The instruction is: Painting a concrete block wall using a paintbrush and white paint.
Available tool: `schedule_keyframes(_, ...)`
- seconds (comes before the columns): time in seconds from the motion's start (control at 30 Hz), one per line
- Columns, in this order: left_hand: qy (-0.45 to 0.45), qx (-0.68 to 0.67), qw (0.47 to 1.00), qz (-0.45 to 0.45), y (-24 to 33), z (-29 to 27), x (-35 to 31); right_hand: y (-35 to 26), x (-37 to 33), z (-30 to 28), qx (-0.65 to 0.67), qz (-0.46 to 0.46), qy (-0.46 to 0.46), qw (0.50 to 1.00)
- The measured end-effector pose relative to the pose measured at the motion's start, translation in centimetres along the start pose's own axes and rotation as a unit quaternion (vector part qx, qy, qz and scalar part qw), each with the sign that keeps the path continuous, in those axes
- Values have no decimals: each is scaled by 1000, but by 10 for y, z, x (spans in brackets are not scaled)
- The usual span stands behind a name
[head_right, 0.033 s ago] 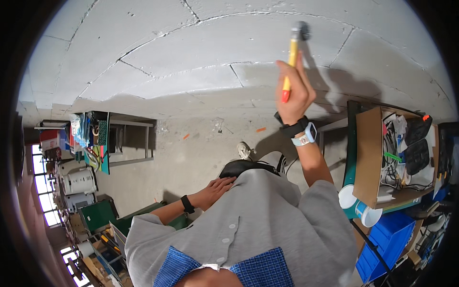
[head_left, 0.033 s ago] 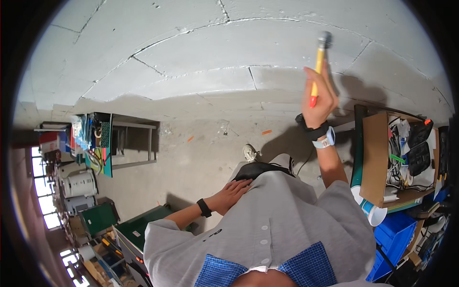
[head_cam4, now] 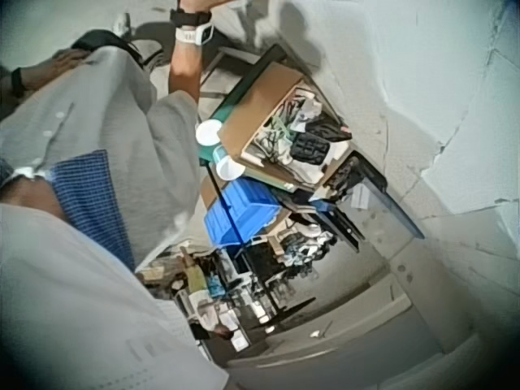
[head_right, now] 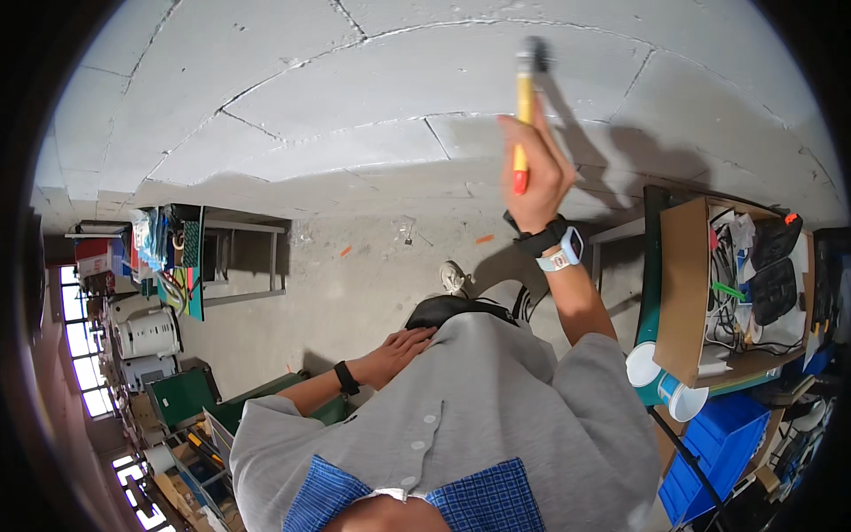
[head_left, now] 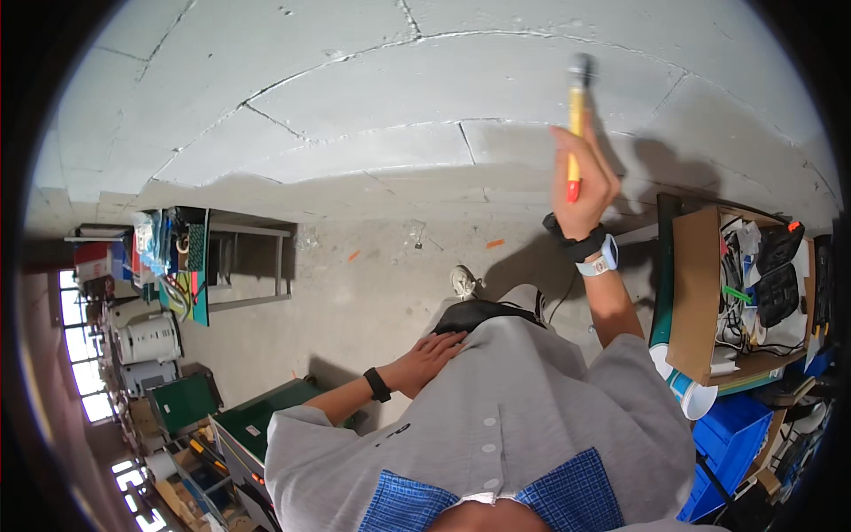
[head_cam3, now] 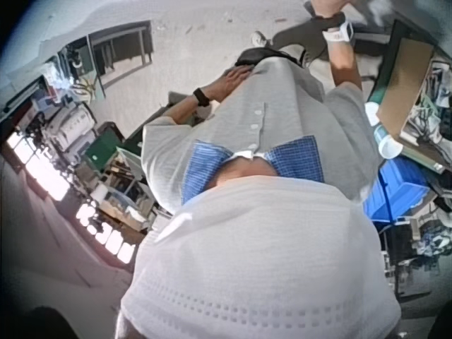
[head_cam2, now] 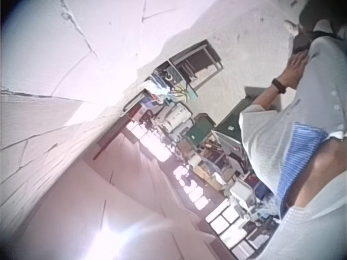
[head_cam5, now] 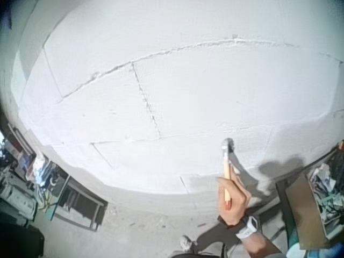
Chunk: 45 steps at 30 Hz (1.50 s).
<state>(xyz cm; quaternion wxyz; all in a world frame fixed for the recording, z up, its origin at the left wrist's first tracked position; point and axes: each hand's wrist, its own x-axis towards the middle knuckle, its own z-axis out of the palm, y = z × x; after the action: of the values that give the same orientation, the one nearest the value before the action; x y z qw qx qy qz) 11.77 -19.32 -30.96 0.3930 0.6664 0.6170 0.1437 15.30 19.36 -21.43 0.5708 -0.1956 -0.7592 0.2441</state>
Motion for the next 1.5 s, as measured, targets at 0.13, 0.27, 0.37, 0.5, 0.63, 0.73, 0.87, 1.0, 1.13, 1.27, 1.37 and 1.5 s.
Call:
schedule_keyframes(0.13,-21,24,999,-3,13,-8,3,-9,6,-16,92,-29,-79,992)
schedule_keyframes(0.27,-33,17,999,-9,17,-8,3,22,15,-44,69,-49,24,996)
schedule_keyframes(0.37,-35,-5,999,6,8,-9,2,30,31,-66,-102,-58,147,982)
schedule_keyframes(0.5,-34,-9,999,23,-12,-3,-9,24,32,-59,-158,-53,122,979)
schedule_keyframes(0.63,-26,-9,999,31,-31,-5,-30,0,19,-15,-119,-20,82,989)
schedule_keyframes(0.73,-7,-13,1000,19,-53,-7,-50,-29,10,29,-116,-43,73,990)
schedule_keyframes(0.87,-5,-20,1000,23,-76,-19,-77,-72,3,83,-32,-61,20,997)
schedule_keyframes(1.0,3,-18,999,48,-93,-33,-88,-105,5,113,72,-83,-51,993)
schedule_keyframes(1.13,-11,-12,998,66,-100,-39,-84,-99,13,99,45,-96,-28,994)
schedule_keyframes(1.27,-42,-3,997,59,-94,-41,-68,-62,28,42,-12,-35,-1,999)
schedule_keyframes(1.37,-50,54,995,67,-101,-26,-59,-34,34,5,-85,-69,54,992)
schedule_keyframes(1.5,-50,28,996,74,-95,-12,-50,-2,37,-38,-106,-63,131,984)
